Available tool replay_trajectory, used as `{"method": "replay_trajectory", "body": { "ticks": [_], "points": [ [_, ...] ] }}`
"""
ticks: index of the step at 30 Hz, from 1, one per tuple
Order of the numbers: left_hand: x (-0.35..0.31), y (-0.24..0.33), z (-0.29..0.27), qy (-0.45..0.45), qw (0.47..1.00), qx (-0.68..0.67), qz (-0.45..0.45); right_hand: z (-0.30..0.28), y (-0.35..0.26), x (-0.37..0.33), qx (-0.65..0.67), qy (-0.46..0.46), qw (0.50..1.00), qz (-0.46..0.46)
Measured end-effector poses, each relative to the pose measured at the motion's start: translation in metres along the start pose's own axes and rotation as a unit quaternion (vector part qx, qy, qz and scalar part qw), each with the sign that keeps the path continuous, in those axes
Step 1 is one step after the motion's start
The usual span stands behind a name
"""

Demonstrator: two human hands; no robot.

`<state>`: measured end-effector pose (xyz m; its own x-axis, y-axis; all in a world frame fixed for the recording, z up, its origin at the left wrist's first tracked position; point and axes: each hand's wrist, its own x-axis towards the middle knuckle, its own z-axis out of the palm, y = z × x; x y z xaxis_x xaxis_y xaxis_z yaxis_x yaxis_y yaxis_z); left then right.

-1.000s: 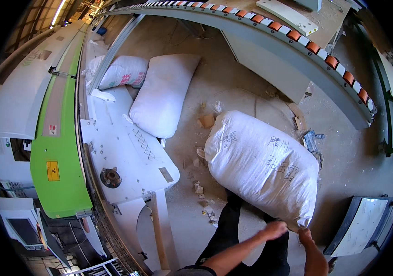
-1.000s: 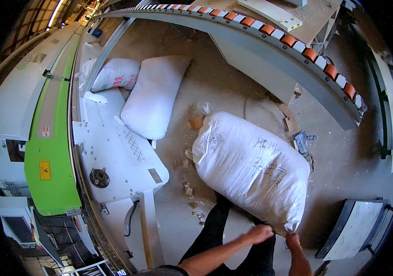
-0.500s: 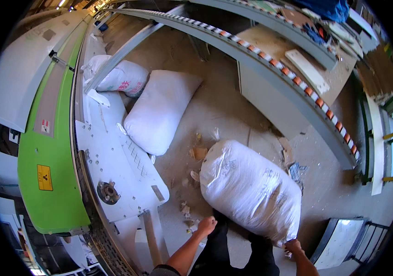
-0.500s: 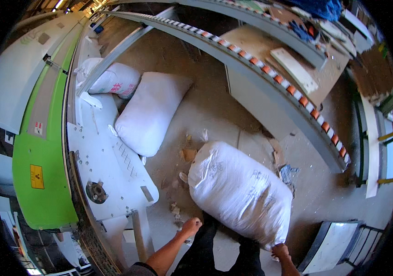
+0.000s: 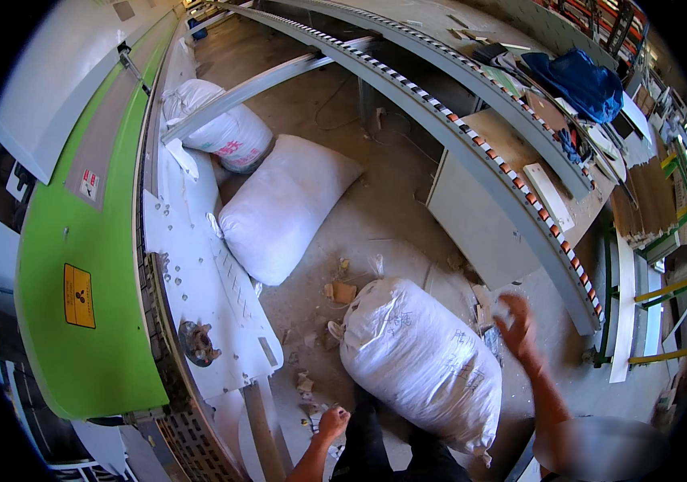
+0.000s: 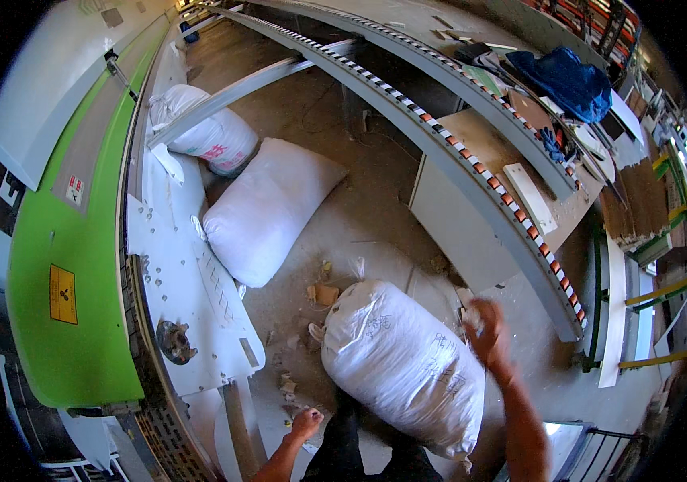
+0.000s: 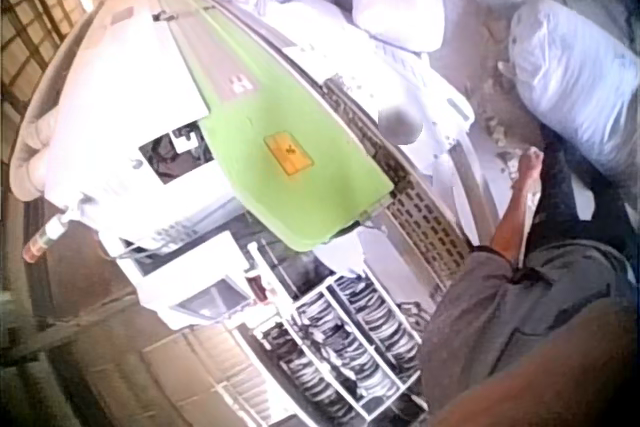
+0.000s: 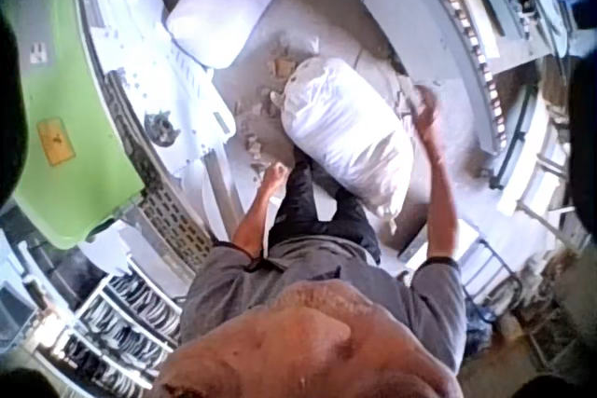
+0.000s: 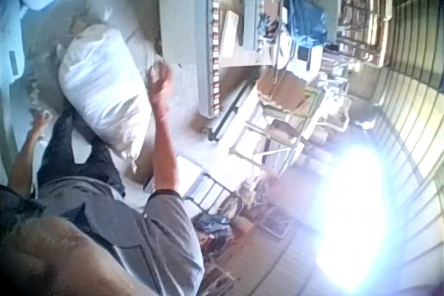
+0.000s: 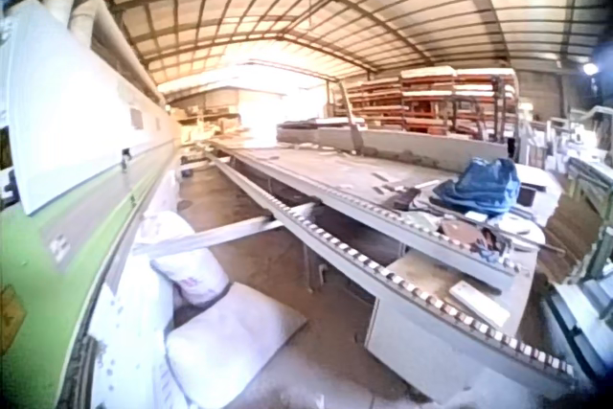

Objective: The person pushes a hand truck carrying a flat board across a workshop floor. They then lift several large white sacks from the floor and place them onto a metal shelving unit, arranging them in a row.

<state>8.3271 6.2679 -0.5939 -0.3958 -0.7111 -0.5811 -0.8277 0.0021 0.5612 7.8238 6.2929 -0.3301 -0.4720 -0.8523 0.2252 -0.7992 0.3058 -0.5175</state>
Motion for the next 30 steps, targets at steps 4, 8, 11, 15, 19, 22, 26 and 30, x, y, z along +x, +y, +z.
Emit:
{"method": "replay_trajectory", "body": {
  "ticks": [4, 8, 11, 15, 19, 22, 26, 30],
  "points": [
    [0.001, -0.008, 0.004, 0.026, 0.999, -0.028, 0.015, -0.055, -0.018, 0.109, -0.217, 0.083, 0.967, -0.102],
    [-0.008, 0.0, 0.002, 0.019, 0.999, -0.032, 0.008, -0.078, 0.01, 0.172, -0.22, 0.106, 0.964, -0.102],
    [-0.012, 0.0, 0.008, 0.026, 0.999, -0.031, 0.024, -0.075, 0.036, 0.182, -0.254, 0.028, 0.967, -0.014],
    [-0.023, 0.004, 0.014, 0.002, 0.999, -0.039, -0.001, -0.07, 0.056, 0.184, -0.257, -0.034, 0.963, 0.067],
    [-0.026, 0.01, 0.021, 0.013, 0.999, -0.038, -0.002, -0.071, 0.075, 0.201, -0.284, -0.063, 0.954, 0.072],
    [-0.022, 0.006, 0.039, 0.023, 0.996, -0.086, -0.005, -0.064, 0.106, 0.203, -0.256, -0.065, 0.963, 0.047],
    [-0.027, 0.017, 0.051, 0.056, 0.994, -0.098, -0.004, -0.049, 0.118, 0.203, -0.235, -0.029, 0.971, 0.038],
    [-0.03, 0.024, 0.061, 0.041, 0.994, -0.103, -0.003, -0.045, 0.127, 0.204, -0.24, -0.027, 0.967, 0.078]
  ]
}}
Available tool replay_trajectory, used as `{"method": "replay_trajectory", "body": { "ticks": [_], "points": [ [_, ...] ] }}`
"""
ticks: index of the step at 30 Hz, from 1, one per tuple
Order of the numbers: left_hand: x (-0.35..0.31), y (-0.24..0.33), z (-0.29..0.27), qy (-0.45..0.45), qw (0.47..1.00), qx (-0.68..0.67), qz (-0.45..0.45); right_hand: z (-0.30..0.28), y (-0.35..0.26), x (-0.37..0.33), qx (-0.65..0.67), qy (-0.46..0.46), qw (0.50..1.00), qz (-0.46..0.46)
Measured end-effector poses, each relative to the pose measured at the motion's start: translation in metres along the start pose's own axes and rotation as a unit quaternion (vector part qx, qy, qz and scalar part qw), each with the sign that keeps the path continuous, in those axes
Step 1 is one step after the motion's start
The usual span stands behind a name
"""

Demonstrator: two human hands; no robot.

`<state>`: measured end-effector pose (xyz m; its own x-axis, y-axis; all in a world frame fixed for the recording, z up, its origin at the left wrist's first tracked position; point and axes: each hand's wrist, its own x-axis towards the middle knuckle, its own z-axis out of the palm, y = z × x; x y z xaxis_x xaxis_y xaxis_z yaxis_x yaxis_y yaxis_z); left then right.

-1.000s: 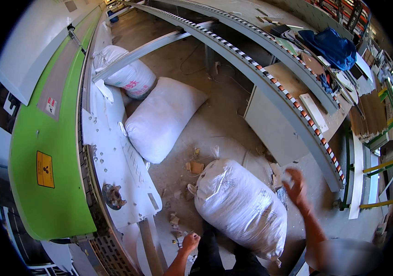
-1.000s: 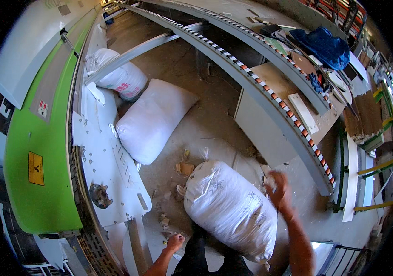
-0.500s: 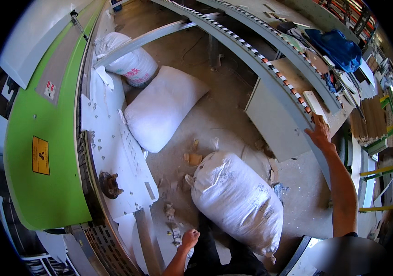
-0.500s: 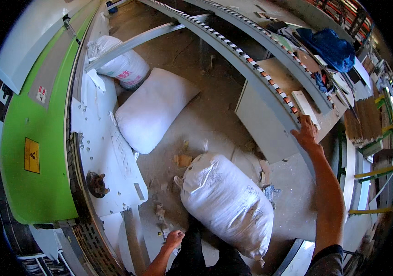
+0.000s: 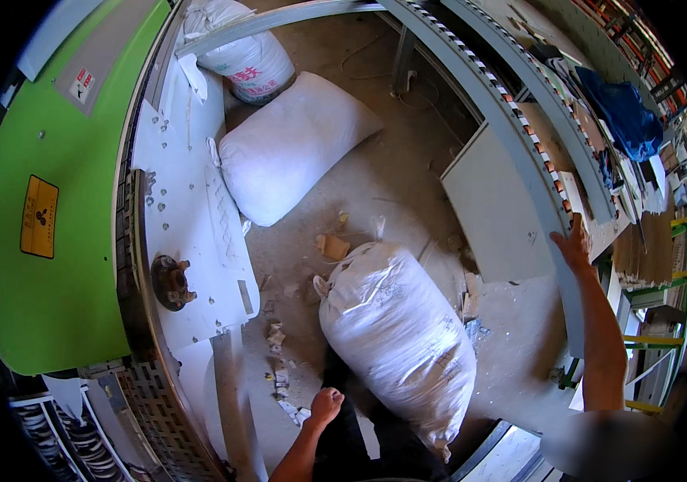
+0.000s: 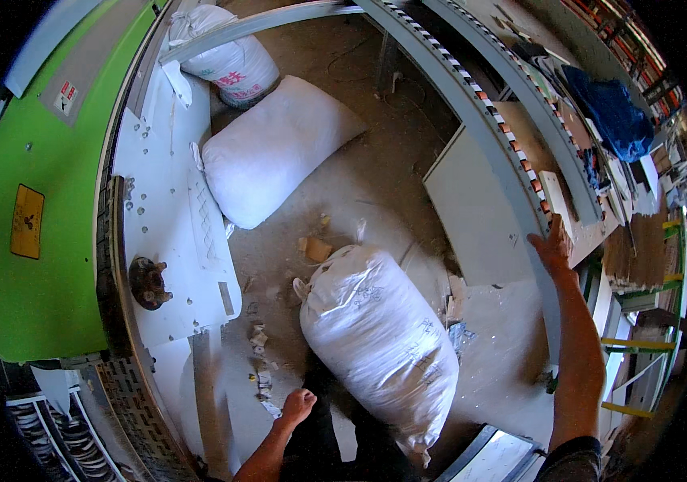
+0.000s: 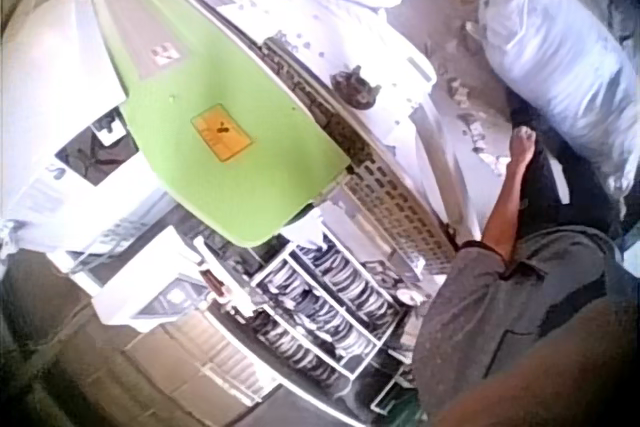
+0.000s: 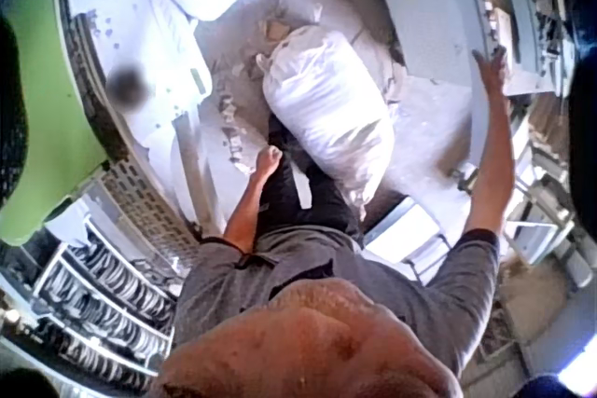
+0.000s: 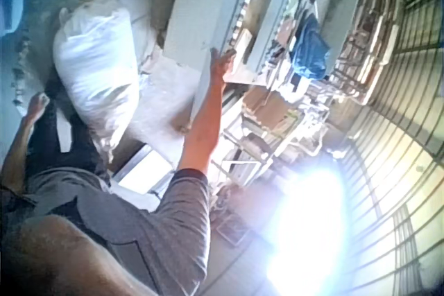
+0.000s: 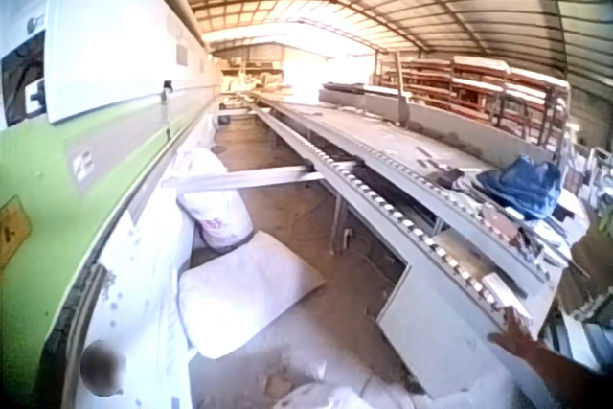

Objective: The person pushes a hand truck carrying a flat board across a workshop floor. They then lift several large white sacks from the floor and place them onto a metal shelving unit, arranging them in a row.

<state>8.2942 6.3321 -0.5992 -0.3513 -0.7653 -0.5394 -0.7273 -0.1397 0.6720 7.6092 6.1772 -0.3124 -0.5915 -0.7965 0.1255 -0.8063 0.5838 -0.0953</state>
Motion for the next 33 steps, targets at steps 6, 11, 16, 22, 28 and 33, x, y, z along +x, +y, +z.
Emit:
{"method": "replay_trajectory", "body": {
  "ticks": [6, 11, 16, 22, 28, 33],
  "points": [
    [0.008, 0.003, 0.01, -0.021, 0.999, 0.0, -0.025, -0.003, -0.009, -0.001, 0.006, 0.0, 1.0, -0.003],
    [0.024, 0.008, 0.01, 0.0, 1.0, -0.005, -0.009, -0.009, -0.016, -0.002, -0.01, -0.005, 1.0, 0.011],
    [0.034, 0.024, -0.006, 0.001, 1.0, 0.005, 0.004, -0.005, -0.007, -0.001, -0.016, 0.007, 1.0, -0.002],
    [0.031, 0.029, -0.012, -0.023, 0.999, 0.015, -0.018, -0.016, -0.019, -0.004, -0.007, -0.001, 1.0, -0.01],
    [0.029, 0.032, -0.004, -0.011, 0.999, 0.038, 0.023, -0.022, -0.023, -0.008, 0.017, 0.006, 1.0, -0.005],
    [0.03, 0.038, 0.003, -0.009, 0.997, 0.043, 0.067, -0.024, -0.024, -0.009, 0.02, 0.021, 0.999, -0.028]
  ]
}}
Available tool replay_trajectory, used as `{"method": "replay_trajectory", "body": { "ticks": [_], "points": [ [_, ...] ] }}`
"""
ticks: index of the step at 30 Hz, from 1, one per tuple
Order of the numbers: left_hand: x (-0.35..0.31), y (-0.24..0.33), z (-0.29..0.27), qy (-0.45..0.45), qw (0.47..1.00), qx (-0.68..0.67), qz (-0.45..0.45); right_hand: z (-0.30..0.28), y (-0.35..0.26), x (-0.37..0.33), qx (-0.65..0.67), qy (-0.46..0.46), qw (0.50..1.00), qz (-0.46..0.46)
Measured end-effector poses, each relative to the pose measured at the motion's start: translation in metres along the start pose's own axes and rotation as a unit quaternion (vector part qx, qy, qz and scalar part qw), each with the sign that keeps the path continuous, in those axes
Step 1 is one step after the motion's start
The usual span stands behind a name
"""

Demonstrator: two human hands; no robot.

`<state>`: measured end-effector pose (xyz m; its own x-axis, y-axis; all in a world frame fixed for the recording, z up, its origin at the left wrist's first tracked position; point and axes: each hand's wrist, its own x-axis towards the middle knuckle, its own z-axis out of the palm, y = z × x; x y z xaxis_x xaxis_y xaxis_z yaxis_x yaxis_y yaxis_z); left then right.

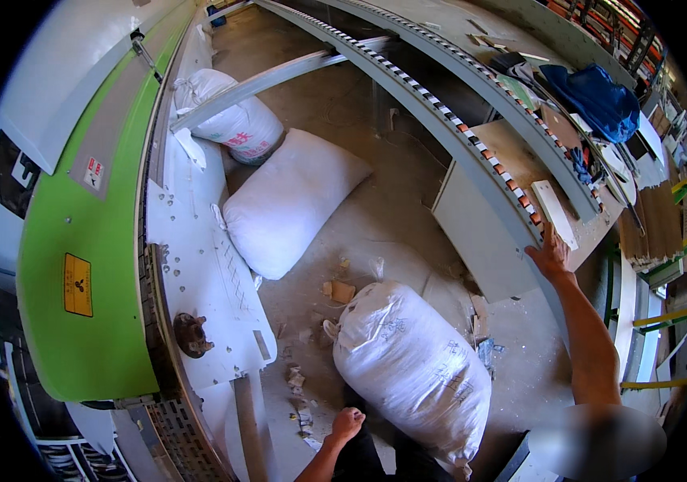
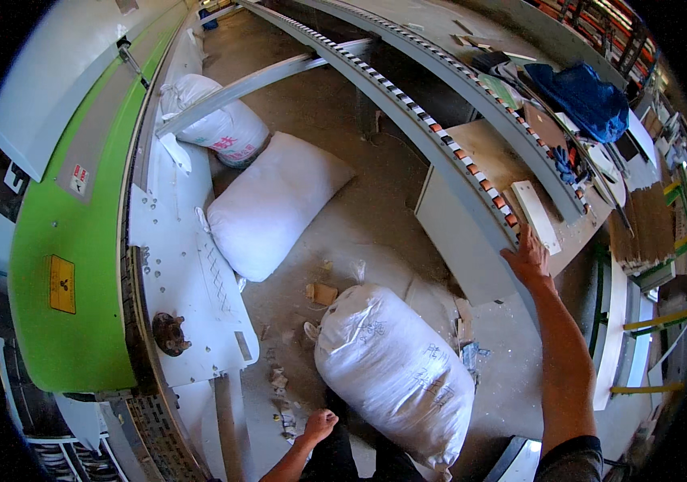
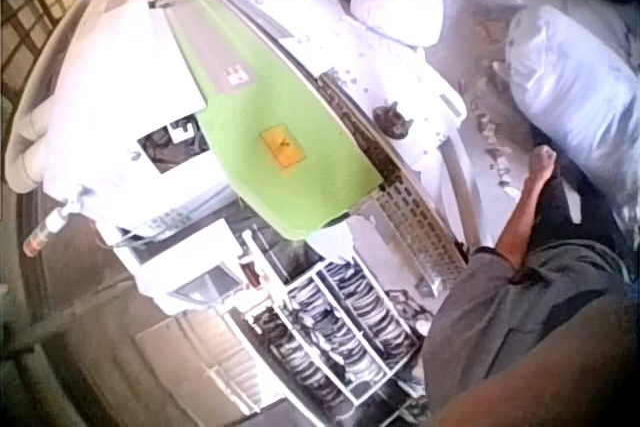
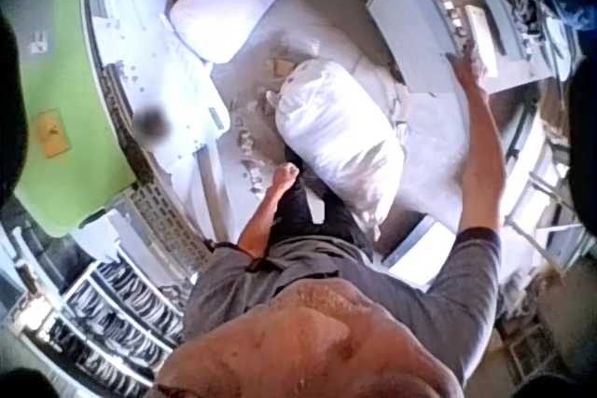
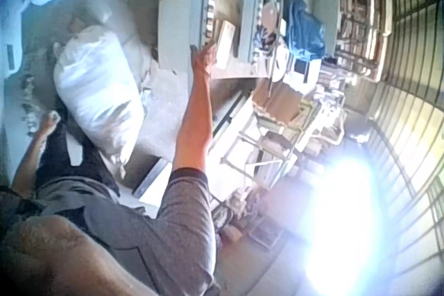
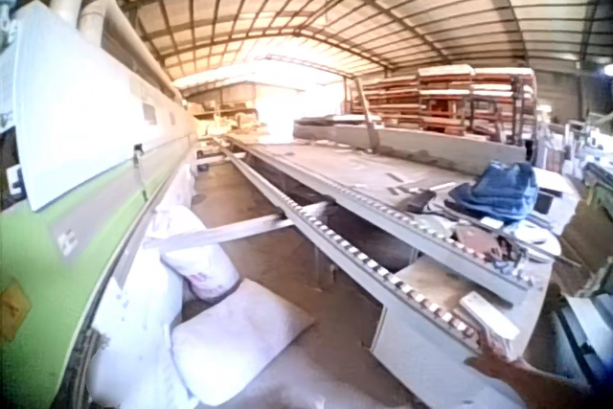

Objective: The person pushes a hand truck carrying a flat board across a workshop floor. They then lift several large white sacks from the floor and place them onto a metal shelving unit, arranging them in a row.

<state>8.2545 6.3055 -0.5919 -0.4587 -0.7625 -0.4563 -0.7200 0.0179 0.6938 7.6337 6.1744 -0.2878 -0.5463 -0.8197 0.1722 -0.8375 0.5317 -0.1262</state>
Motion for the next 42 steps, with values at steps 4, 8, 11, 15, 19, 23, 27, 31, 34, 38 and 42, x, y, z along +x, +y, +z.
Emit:
{"method": "replay_trajectory", "body": {
  "ticks": [4, 8, 11, 15, 19, 23, 27, 31, 34, 38, 42],
  "points": [
    [0.002, 0.017, -0.001, 0.013, 1.0, 0.005, -0.007, 0.0, 0.003, 0.0, -0.001, -0.024, 0.999, 0.024],
    [0.004, 0.018, -0.003, 0.002, 1.0, 0.014, -0.006, -0.007, 0.0, 0.002, 0.02, -0.06, 0.997, 0.044],
    [0.001, 0.019, -0.004, -0.016, 1.0, 0.001, -0.016, -0.011, -0.005, 0.003, 0.022, -0.071, 0.996, 0.054],
    [-0.001, 0.02, -0.006, -0.011, 1.0, -0.008, -0.018, -0.006, 0.003, 0.003, -0.006, -0.051, 0.998, 0.038],
    [-0.01, 0.023, -0.01, -0.012, 1.0, 0.005, -0.01, -0.01, -0.003, 0.001, 0.004, -0.06, 0.997, 0.041],
    [-0.014, 0.019, -0.008, -0.023, 0.999, 0.008, -0.023, -0.011, -0.004, 0.001, 0.008, -0.074, 0.996, 0.041],
    [-0.017, 0.029, -0.004, -0.017, 0.999, -0.016, -0.049, 0.0, 0.011, -0.001, -0.012, -0.047, 0.998, 0.03],
    [-0.016, 0.026, -0.001, -0.018, 0.999, -0.022, -0.029, 0.0, 0.008, -0.001, 0.0, -0.044, 0.999, 0.019],
    [-0.013, 0.023, 0.003, -0.025, 0.999, -0.015, -0.027, 0.0, 0.007, 0.002, 0.0, -0.051, 0.998, 0.023],
    [-0.014, 0.03, 0.0, -0.027, 0.999, -0.022, -0.035, -0.001, 0.005, 0.001, 0.011, -0.054, 0.998, 0.032],
    [-0.016, 0.047, -0.009, -0.006, 0.999, -0.007, -0.033, -0.001, 0.013, 0.002, 0.022, -0.056, 0.998, 0.03]
  ]
}}
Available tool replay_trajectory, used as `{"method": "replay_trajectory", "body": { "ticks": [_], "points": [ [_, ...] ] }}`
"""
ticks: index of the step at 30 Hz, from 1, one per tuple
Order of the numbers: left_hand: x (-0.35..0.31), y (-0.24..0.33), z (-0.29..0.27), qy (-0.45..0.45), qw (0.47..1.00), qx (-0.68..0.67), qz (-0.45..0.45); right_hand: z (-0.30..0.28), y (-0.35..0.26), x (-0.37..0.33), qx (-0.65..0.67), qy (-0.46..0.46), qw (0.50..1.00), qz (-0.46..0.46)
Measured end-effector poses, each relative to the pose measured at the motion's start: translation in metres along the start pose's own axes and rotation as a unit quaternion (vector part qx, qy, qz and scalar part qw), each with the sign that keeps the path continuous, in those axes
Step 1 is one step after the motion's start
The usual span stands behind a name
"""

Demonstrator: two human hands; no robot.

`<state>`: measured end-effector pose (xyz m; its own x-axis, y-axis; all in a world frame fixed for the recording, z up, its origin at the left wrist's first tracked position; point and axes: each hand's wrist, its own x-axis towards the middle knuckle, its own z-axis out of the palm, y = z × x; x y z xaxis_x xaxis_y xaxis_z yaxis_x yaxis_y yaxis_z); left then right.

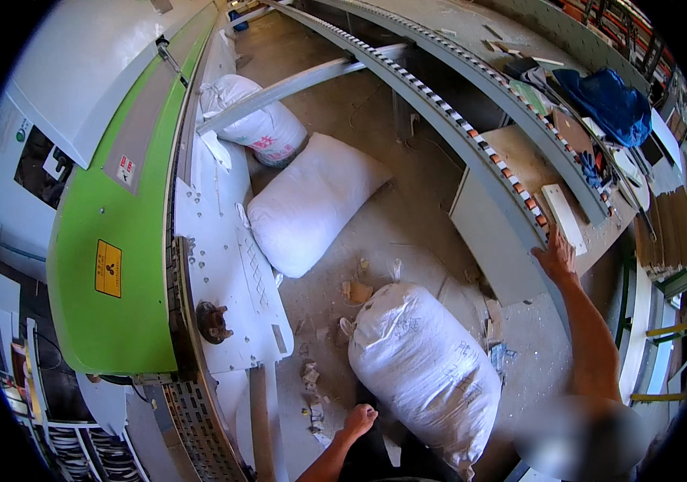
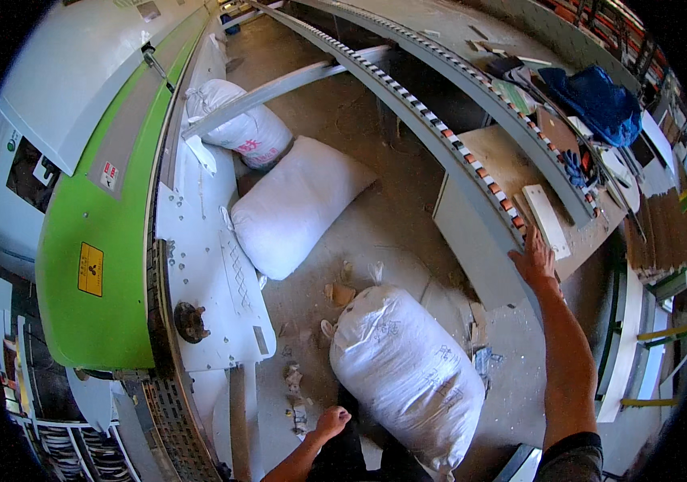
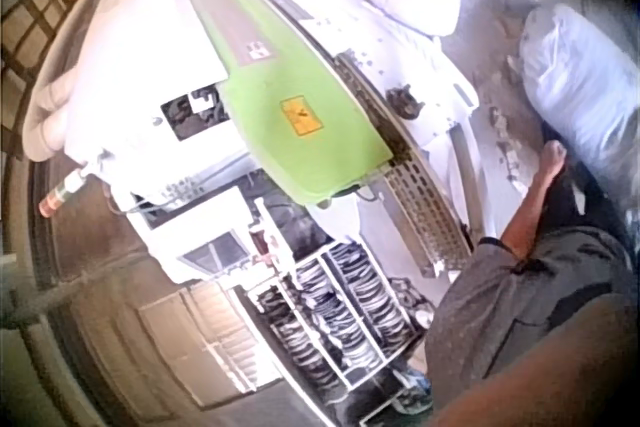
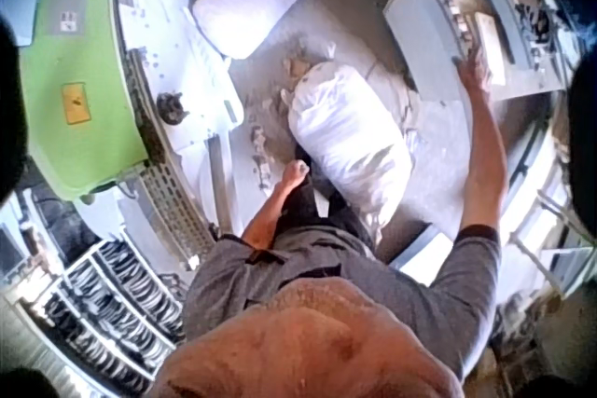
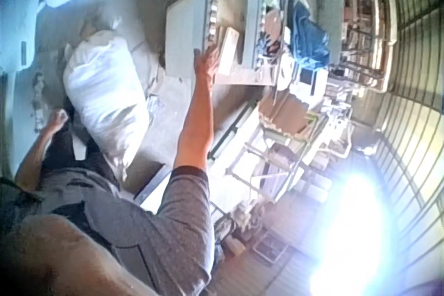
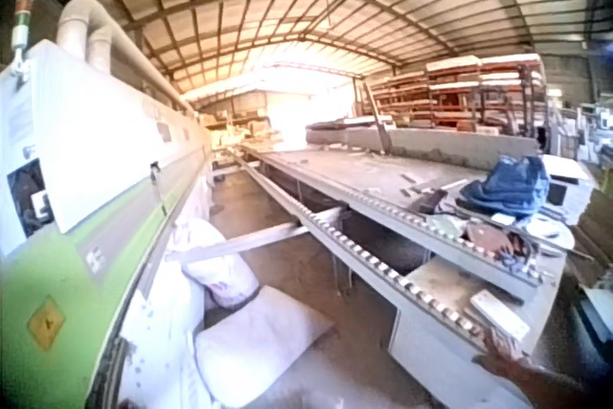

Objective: The person pushes a hand truck carrying a flat board across a workshop floor. They then lift several large white sacks from the floor and place them onto a metal shelving unit, arranging them in a row.

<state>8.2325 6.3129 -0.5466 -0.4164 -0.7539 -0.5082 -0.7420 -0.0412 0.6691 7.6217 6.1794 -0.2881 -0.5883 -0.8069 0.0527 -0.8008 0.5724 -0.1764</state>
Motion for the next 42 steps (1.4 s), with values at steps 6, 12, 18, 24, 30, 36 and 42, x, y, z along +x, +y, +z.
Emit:
{"method": "replay_trajectory", "body": {
  "ticks": [6, 12, 18, 24, 30, 36, 42],
  "points": [
    [-0.008, -0.008, 0.003, -0.045, 0.998, -0.012, -0.04, 0.002, -0.011, -0.007, -0.021, 0.01, 1.0, -0.016],
    [-0.011, -0.01, 0.005, -0.038, 0.999, 0.01, -0.024, 0.0, -0.008, 0.003, -0.042, -0.014, 0.999, 0.011],
    [-0.007, -0.01, 0.006, -0.041, 0.999, 0.016, -0.002, -0.002, -0.005, 0.001, -0.027, -0.021, 0.999, 0.009],
    [0.001, -0.015, 0.013, -0.042, 0.999, 0.007, -0.015, 0.003, -0.005, 0.0, -0.055, -0.008, 0.998, 0.018],
    [0.006, -0.013, 0.013, -0.039, 0.999, 0.011, 0.0, -0.003, -0.01, 0.001, -0.034, -0.009, 0.999, 0.004],
    [0.07, -0.005, -0.021, 0.042, 0.994, 0.035, 0.091, -0.015, -0.023, -0.001, -0.012, -0.002, 1.0, 0.002],
    [0.187, 0.163, -0.162, 0.16, 0.961, 0.013, 0.227, -0.013, -0.016, -0.008, -0.008, 0.014, 1.0, 0.0]
  ]
}}
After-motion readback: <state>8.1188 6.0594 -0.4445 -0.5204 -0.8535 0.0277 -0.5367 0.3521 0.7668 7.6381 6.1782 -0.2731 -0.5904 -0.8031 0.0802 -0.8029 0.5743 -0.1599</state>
